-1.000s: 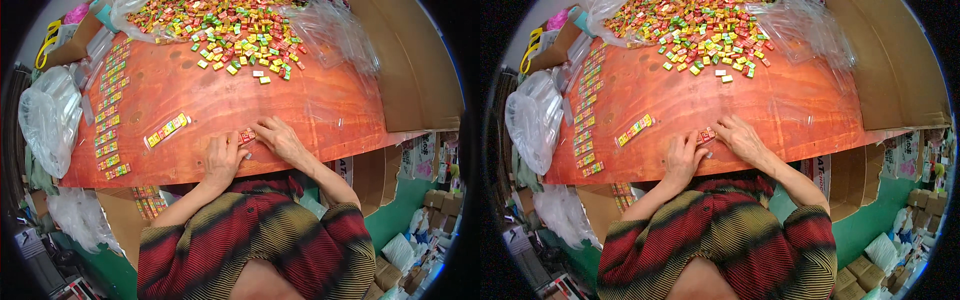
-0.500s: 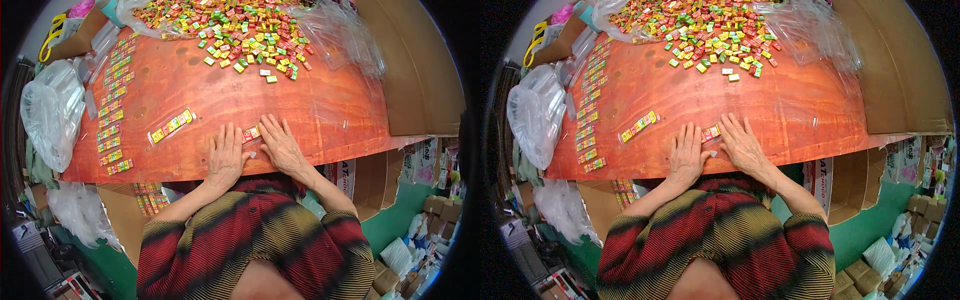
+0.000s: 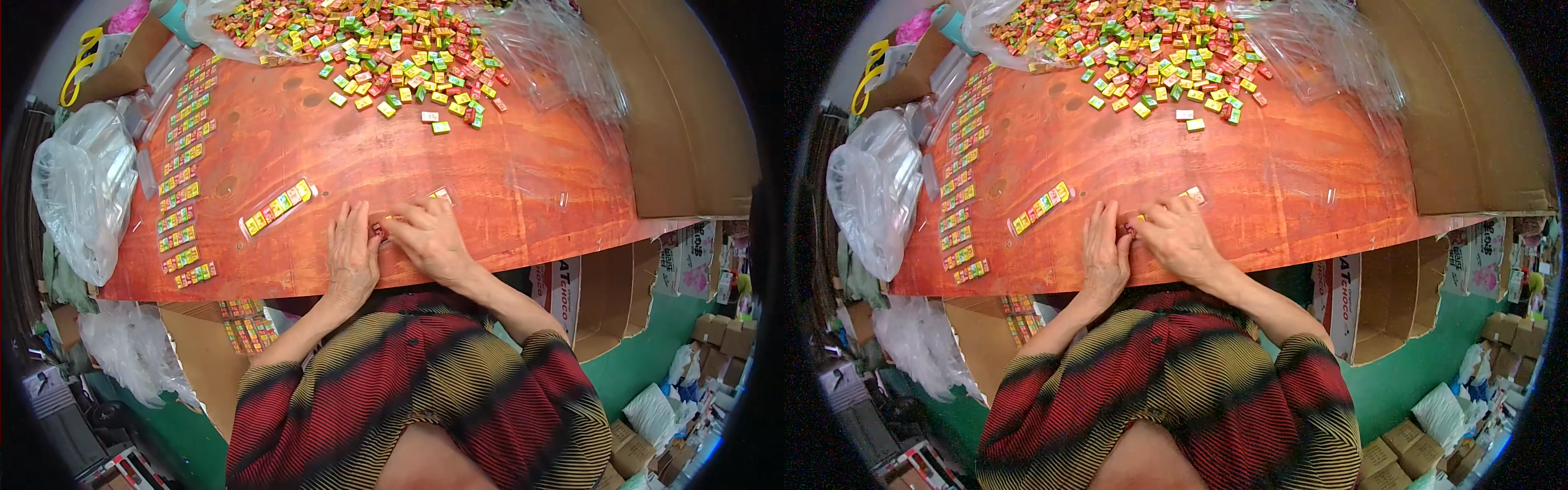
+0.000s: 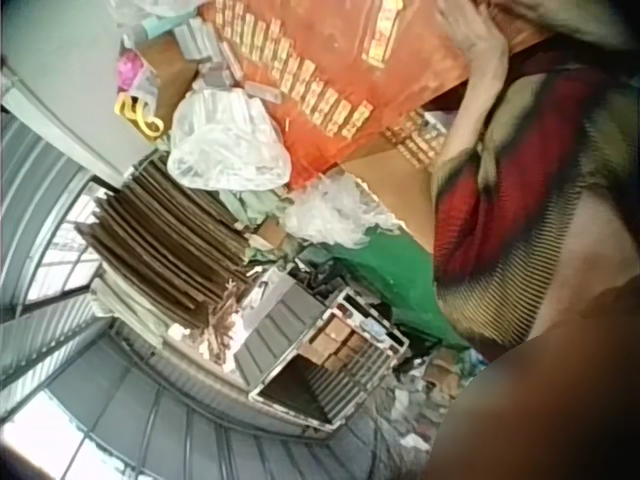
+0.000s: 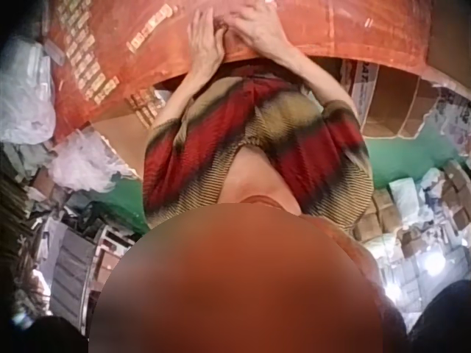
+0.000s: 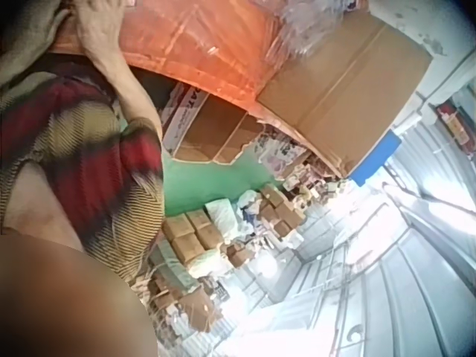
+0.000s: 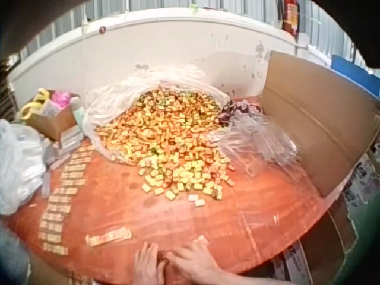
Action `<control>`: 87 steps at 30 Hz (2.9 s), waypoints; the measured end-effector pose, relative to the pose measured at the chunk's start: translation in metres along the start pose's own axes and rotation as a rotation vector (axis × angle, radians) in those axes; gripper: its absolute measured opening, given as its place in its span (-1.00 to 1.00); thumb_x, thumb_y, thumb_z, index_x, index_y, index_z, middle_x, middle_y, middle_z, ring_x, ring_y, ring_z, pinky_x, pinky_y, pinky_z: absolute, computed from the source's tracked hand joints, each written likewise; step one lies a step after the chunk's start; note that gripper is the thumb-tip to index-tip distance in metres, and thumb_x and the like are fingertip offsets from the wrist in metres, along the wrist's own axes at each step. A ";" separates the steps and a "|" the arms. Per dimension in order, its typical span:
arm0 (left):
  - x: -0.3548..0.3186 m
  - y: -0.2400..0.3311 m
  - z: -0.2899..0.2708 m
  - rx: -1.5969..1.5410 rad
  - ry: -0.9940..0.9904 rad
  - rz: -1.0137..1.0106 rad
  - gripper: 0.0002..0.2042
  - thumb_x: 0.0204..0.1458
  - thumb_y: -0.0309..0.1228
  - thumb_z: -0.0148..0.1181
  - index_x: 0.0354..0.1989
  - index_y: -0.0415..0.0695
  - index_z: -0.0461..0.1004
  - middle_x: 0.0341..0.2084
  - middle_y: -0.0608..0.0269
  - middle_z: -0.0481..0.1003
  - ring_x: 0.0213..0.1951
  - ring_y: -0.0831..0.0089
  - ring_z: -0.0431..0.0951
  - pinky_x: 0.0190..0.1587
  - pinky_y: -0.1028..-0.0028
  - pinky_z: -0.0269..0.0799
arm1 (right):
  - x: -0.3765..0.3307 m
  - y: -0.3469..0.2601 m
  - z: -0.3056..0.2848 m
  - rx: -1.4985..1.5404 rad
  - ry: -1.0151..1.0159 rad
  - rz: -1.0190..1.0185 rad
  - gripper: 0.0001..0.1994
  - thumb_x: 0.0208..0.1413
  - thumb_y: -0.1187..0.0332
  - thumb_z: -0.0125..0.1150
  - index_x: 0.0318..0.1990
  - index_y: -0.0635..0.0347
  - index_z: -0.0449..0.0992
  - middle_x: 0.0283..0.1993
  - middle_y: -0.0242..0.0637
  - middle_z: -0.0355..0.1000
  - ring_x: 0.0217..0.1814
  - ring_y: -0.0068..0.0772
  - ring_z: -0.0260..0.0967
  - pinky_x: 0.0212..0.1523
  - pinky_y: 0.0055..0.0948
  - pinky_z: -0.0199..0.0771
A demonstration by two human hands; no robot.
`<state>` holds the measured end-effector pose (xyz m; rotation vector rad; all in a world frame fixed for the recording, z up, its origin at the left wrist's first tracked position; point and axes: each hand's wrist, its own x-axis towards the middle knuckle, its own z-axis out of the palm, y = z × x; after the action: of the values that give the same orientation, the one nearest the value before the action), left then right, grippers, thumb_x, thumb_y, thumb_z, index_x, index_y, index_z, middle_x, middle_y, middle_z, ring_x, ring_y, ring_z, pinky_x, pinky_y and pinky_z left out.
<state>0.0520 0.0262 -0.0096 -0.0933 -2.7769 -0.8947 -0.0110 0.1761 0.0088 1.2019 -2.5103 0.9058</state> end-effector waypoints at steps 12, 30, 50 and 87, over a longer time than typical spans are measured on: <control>-0.003 -0.003 0.001 -0.014 0.014 -0.016 -0.50 -0.02 -0.53 -0.03 0.14 -0.31 0.06 0.05 -0.11 0.21 0.15 0.00 0.14 0.16 0.01 -0.07 | 0.009 -0.006 0.009 -0.050 -0.156 0.058 -0.85 -0.11 0.38 0.09 -0.33 0.14 0.45 -0.36 -0.32 0.29 -0.27 -0.30 0.21 -0.22 -0.31 0.13; 0.010 0.016 0.000 0.175 -0.113 0.203 -0.37 -0.11 -0.20 0.13 0.15 -0.17 0.12 0.14 -0.09 0.07 0.17 0.01 0.06 0.10 -0.08 -0.03 | -0.009 0.025 -0.025 -0.155 -0.396 0.198 -0.40 -0.06 0.25 0.11 0.16 0.24 0.10 0.27 -0.07 -0.04 0.35 -0.05 -0.23 0.26 0.05 -0.26; -0.004 -0.060 -0.045 0.530 -0.110 -0.109 -0.39 -0.05 -0.10 0.01 0.17 -0.15 0.12 0.21 -0.01 -0.04 0.23 0.01 -0.07 0.17 -0.04 -0.20 | -0.055 0.081 -0.052 -0.523 0.085 0.613 -0.64 -0.03 0.43 0.03 -0.02 0.20 0.30 0.05 -0.11 0.19 0.13 0.05 0.04 0.07 -0.05 0.05; 0.119 -0.035 0.007 0.003 0.121 0.191 -0.68 -0.14 -0.51 0.12 -0.13 -0.16 0.37 -0.14 0.04 0.32 -0.07 0.10 0.29 -0.02 0.25 0.21 | 0.071 0.100 -0.009 -0.229 0.132 0.309 -0.84 -0.09 0.45 0.10 -0.30 0.12 0.50 -0.29 -0.25 0.35 -0.17 -0.18 0.30 -0.25 -0.29 0.33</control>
<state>-0.0702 0.0009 -0.0080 -0.2894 -2.6045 -0.8197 -0.1333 0.1841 0.0033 0.6759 -2.6451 0.7076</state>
